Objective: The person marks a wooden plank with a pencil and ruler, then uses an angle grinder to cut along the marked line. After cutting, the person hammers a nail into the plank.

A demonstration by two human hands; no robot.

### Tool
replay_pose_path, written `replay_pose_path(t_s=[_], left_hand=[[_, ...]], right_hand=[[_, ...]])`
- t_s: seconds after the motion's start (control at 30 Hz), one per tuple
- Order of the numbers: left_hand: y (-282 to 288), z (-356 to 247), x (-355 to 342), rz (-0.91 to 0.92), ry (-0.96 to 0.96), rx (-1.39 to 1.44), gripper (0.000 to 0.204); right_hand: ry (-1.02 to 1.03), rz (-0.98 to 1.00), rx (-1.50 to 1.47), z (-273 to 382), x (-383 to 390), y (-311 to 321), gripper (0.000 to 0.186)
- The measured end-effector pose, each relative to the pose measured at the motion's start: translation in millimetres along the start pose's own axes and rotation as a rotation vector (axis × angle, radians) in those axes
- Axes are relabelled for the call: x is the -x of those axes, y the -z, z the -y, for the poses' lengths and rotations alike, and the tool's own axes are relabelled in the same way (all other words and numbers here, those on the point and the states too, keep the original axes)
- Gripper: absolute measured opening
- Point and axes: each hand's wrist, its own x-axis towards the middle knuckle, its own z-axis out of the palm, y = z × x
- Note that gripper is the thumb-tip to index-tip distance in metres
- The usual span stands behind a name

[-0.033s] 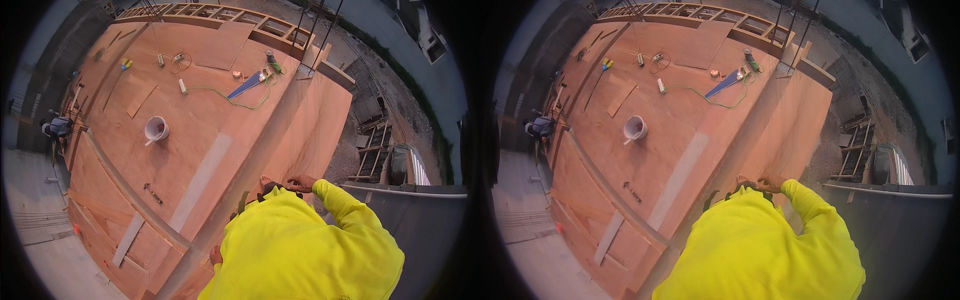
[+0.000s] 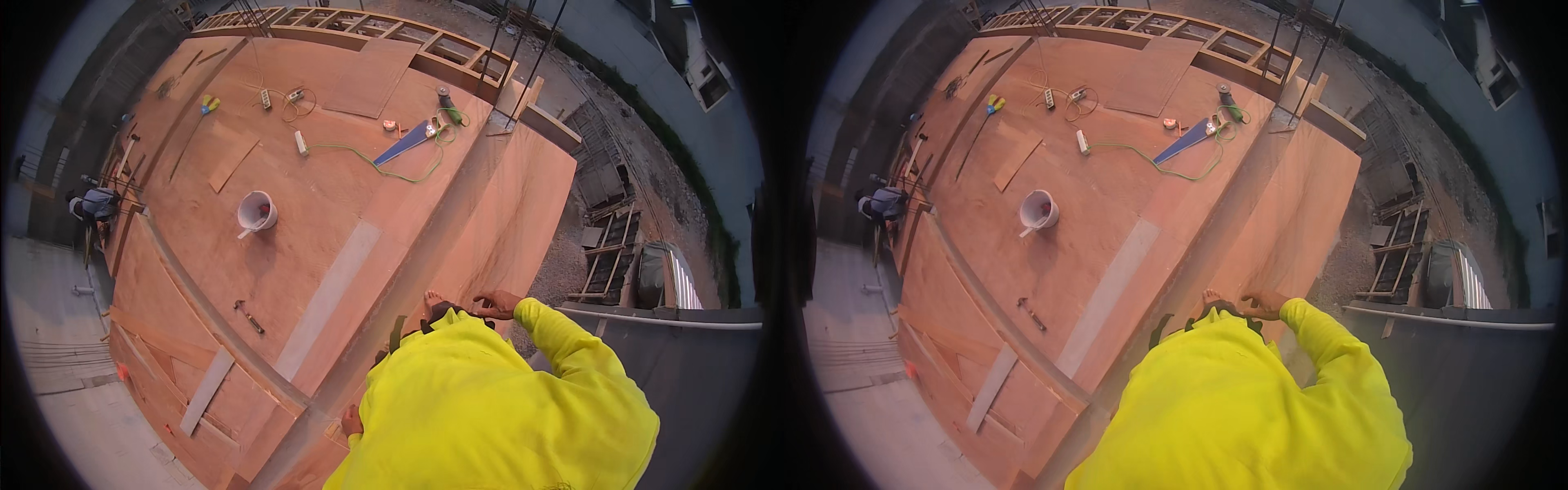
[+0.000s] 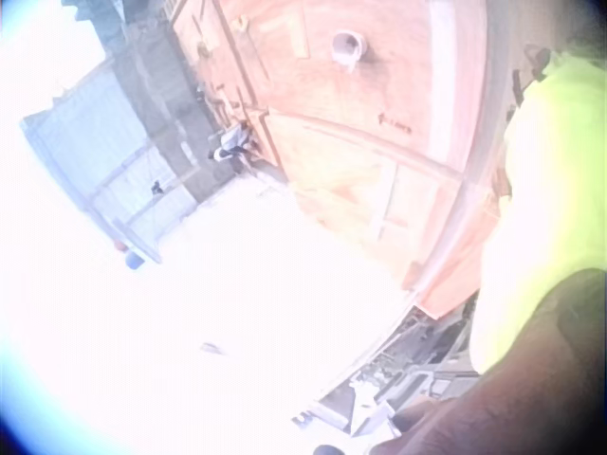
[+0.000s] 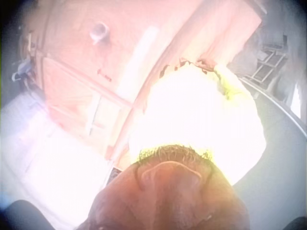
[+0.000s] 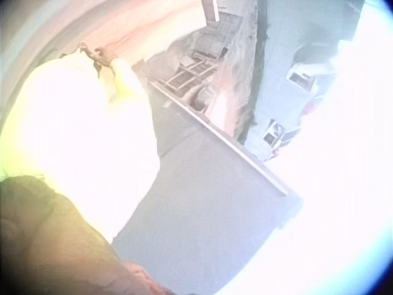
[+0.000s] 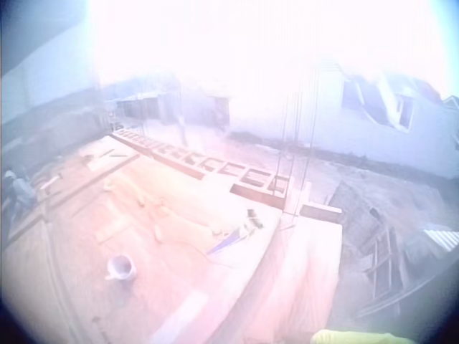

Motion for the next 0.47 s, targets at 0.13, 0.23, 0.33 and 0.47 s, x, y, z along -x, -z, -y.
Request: replay_pose_path(t_s=[0.13, 0.23, 0.33, 0.47], left_hand=[[-5.9, 7.4, 13.3, -0.01, 0.052, 0.065, 0.039], [-15.8, 19.3, 18.7, 0.009, 0.05, 0.059, 0.039], [-22.9, 24.6, 24.4, 0.048, 0.003, 0.0, 0.039], [-32.5, -4.3, 48.0, 0.129, -0.121, -0.129, 0.039]], right_hand=[[-0.03, 0.12, 0.209, 34.5, 36.1, 35.1, 0.109], [0.123, 0.103, 0.356, 32.9, 61.8, 36.5, 0.122], [0.33, 0.105, 0.442, 40.1, 84.0, 29.2, 0.123], [0.481, 0.143, 0.591, 49.3, 114.8, -12.7, 0.115]])
